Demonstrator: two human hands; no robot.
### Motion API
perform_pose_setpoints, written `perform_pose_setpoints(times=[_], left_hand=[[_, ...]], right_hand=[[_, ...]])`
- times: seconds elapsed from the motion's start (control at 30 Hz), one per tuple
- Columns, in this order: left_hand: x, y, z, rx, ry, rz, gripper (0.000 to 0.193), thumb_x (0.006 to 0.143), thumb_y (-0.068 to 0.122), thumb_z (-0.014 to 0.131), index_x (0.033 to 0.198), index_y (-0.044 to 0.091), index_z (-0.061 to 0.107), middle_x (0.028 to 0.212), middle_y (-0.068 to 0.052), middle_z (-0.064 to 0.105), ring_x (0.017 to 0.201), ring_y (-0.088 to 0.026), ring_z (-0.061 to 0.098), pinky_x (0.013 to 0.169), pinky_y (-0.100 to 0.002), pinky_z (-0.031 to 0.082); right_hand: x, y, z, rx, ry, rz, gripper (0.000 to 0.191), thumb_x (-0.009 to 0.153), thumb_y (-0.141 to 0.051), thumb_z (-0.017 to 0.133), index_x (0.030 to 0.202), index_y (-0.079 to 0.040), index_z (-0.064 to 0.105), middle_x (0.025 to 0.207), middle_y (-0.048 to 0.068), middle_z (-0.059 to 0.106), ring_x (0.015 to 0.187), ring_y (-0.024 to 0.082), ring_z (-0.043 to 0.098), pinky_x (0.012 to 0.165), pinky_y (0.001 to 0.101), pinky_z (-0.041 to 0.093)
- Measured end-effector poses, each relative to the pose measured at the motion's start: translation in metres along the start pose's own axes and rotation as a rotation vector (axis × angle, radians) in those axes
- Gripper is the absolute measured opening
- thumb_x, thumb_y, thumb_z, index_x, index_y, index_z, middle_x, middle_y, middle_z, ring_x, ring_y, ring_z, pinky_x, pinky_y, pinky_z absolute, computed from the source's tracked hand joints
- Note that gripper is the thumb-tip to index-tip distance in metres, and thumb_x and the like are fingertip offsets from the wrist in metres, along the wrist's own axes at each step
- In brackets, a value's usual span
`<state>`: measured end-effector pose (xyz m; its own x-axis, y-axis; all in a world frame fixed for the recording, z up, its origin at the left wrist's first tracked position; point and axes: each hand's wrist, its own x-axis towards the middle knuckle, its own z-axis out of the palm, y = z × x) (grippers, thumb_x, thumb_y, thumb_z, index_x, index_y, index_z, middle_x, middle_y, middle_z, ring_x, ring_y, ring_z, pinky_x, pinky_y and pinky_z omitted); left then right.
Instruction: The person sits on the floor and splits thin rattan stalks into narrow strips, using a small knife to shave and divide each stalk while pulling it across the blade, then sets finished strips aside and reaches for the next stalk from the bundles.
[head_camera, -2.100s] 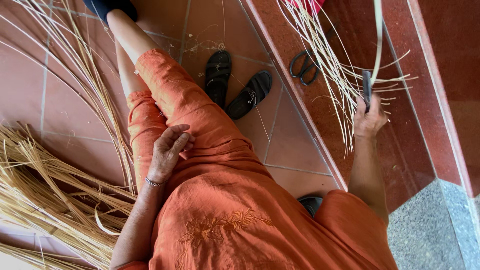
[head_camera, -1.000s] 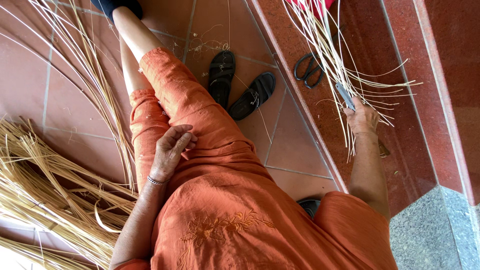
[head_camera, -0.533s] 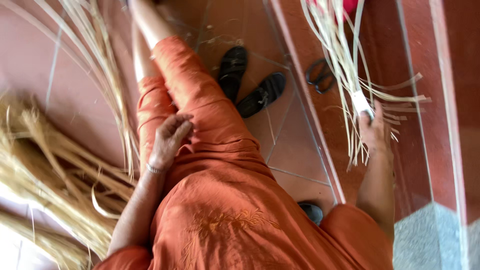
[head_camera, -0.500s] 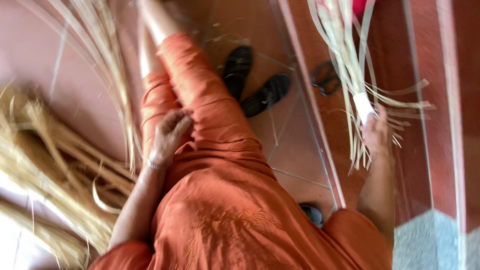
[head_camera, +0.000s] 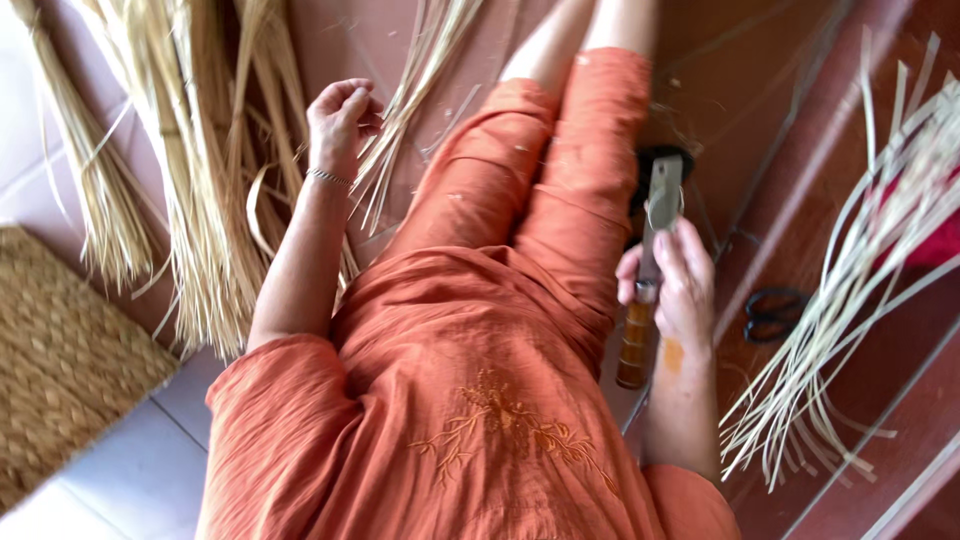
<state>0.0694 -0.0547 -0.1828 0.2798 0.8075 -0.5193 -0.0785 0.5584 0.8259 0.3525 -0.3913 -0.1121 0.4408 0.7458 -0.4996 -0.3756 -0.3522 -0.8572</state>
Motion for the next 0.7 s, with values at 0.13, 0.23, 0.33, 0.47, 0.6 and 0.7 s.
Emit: perform_pose_setpoints(times=[0.13,0.23,0.33,0.47,0.6,0.7], left_hand=[[0.028,-0.017,-0.019,0.271,0.099,0.036,0.015,0.093,0.008,0.069,0.105,0.002,0.075,0.084,-0.006,0.076,0.067,-0.013,0.069,0.058,-0.027,0.057],[0.047,-0.033,-0.01,0.618,0.014,-0.017,0.012,0.088,0.012,0.072,0.095,0.007,0.08,0.084,-0.006,0.079,0.075,-0.016,0.072,0.067,-0.03,0.059],[0.062,-0.04,0.012,0.949,-0.097,0.113,0.013,0.083,0.018,0.072,0.091,0.011,0.08,0.088,-0.012,0.078,0.079,-0.025,0.075,0.075,-0.037,0.059],[0.094,-0.045,0.045,1.115,-0.16,0.124,0.014,0.086,0.025,0.074,0.089,0.012,0.079,0.09,-0.017,0.075,0.088,-0.037,0.071,0.079,-0.047,0.055],[0.124,-0.052,0.078,1.198,-0.136,0.175,0.018,0.089,0.025,0.072,0.094,0.008,0.074,0.1,-0.018,0.073,0.096,-0.038,0.07,0.084,-0.048,0.055],[0.141,-0.055,0.096,1.292,-0.186,0.156,0.023,0.086,0.023,0.071,0.102,0.006,0.07,0.107,-0.019,0.071,0.1,-0.037,0.069,0.085,-0.046,0.056]], right_hand=[[0.075,-0.013,0.05,0.239,-0.197,0.116,0.043,0.114,-0.025,0.045,0.15,-0.002,0.048,0.078,0.013,0.064,0.052,0.021,0.058,0.052,0.0341,0.051],[0.125,-0.008,0.077,0.555,-0.291,0.185,0.044,0.114,-0.024,0.045,0.154,-0.006,0.047,0.083,0.012,0.065,0.053,0.021,0.057,0.053,0.0351,0.05],[0.151,-0.003,0.09,0.656,-0.3,0.164,0.043,0.116,-0.024,0.045,0.155,-0.006,0.048,0.082,0.01,0.064,0.054,0.02,0.056,0.05,0.0342,0.048],[0.166,0.001,0.102,0.624,-0.266,0.215,0.045,0.116,-0.022,0.045,0.158,-0.005,0.045,0.082,0.01,0.064,0.054,0.019,0.055,0.052,0.0347,0.048],[0.176,-0.003,0.109,0.591,-0.252,0.229,0.048,0.115,-0.021,0.045,0.159,-0.005,0.042,0.082,0.011,0.065,0.054,0.021,0.057,0.053,0.0359,0.048],[0.186,-0.009,0.114,0.602,-0.274,0.232,0.048,0.113,-0.02,0.046,0.159,-0.006,0.042,0.08,0.012,0.066,0.053,0.022,0.058,0.053,0.0371,0.049]])
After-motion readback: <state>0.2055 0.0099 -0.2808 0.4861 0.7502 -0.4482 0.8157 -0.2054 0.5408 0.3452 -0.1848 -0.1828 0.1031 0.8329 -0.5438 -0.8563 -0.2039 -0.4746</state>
